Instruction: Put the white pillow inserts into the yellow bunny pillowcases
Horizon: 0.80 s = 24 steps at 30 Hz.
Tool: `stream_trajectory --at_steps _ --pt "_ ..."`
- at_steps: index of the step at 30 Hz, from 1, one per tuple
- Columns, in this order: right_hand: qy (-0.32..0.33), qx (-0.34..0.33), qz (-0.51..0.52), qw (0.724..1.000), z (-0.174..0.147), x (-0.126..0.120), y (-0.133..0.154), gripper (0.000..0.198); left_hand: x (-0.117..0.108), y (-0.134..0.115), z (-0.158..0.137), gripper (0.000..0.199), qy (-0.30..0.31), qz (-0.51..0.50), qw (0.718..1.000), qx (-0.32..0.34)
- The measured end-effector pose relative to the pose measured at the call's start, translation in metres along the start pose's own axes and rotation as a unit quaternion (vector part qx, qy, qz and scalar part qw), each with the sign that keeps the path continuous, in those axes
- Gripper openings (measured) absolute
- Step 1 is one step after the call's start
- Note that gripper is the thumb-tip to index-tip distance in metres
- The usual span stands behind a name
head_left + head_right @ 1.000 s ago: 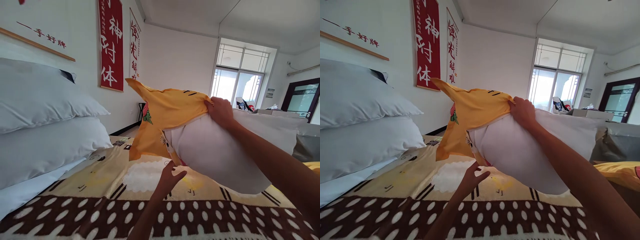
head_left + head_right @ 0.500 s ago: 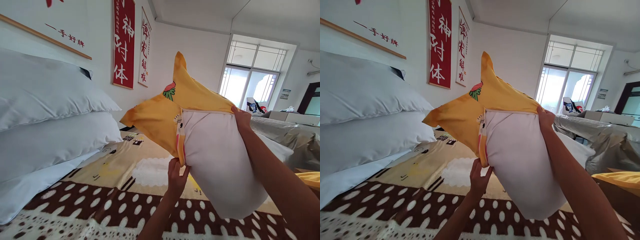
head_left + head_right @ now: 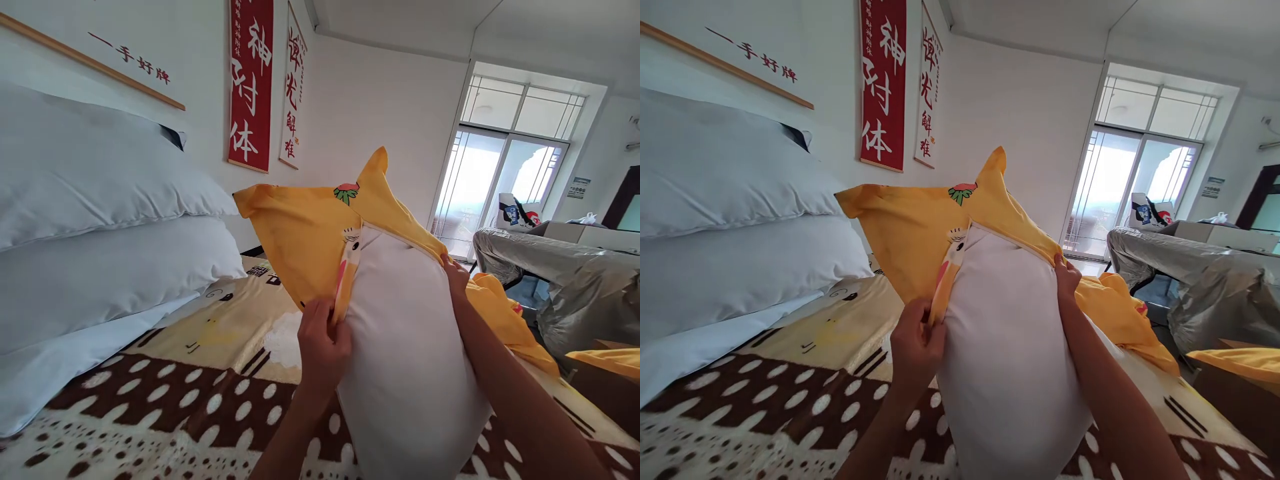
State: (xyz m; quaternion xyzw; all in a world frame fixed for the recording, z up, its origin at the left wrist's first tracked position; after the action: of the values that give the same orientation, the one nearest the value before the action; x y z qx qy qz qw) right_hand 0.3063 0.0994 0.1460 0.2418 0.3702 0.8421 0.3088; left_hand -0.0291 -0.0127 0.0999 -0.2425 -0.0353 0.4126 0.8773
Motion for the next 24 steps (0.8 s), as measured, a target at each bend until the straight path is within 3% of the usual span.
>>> stream_trajectory --at_steps 3,6,8,11,13,16,18,21,24 --pt "-0.020 0.034 0.005 0.999 -0.022 0.004 -0.012 0.037 0.015 0.027 0.005 0.015 0.107 0.011 0.990 -0.091" --pt "-0.027 0.036 -0.001 0.999 -0.041 0.010 -0.011 0.035 0.030 0.064 0.008 0.025 0.167 0.052 0.971 -0.162" --pt "-0.024 0.029 -0.007 0.999 -0.051 0.014 -0.007 0.036 0.037 0.081 0.009 0.023 0.187 0.071 0.963 -0.178" --pt "-0.024 0.026 -0.014 0.999 -0.059 0.015 -0.007 0.038 0.046 0.087 0.006 0.012 0.190 0.106 0.962 -0.165" --pt "-0.032 0.035 -0.014 0.999 -0.059 0.012 -0.013 0.037 0.049 0.078 -0.001 0.006 0.158 0.121 0.970 -0.137" --pt "-0.032 0.065 0.000 0.997 -0.056 0.007 -0.029 0.036 0.043 0.046 -0.013 0.009 0.024 0.107 0.994 -0.020" --pt "-0.025 0.084 0.016 0.996 -0.054 0.002 -0.037 0.038 0.040 0.028 -0.023 0.014 -0.039 0.079 0.995 0.050" --pt "-0.030 0.089 0.035 0.995 -0.045 -0.007 -0.028 0.037 0.039 0.017 -0.028 0.015 -0.045 0.051 0.995 0.080" --pt "-0.051 0.065 0.039 0.996 -0.022 -0.014 0.010 0.031 0.035 0.009 -0.025 0.015 -0.037 0.004 0.996 0.081"
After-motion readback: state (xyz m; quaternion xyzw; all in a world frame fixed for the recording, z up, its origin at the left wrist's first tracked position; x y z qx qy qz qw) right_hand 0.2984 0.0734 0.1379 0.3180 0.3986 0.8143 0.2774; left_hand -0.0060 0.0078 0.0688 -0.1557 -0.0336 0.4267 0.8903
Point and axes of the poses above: each hand's wrist, its own z-axis towards the middle knuckle, its own x-axis out of the palm, y = z × x, the point moved 8 cm from there along z, towards the middle knuckle, and after that the axes turned 9 degrees about z, right-handed, at the moved point
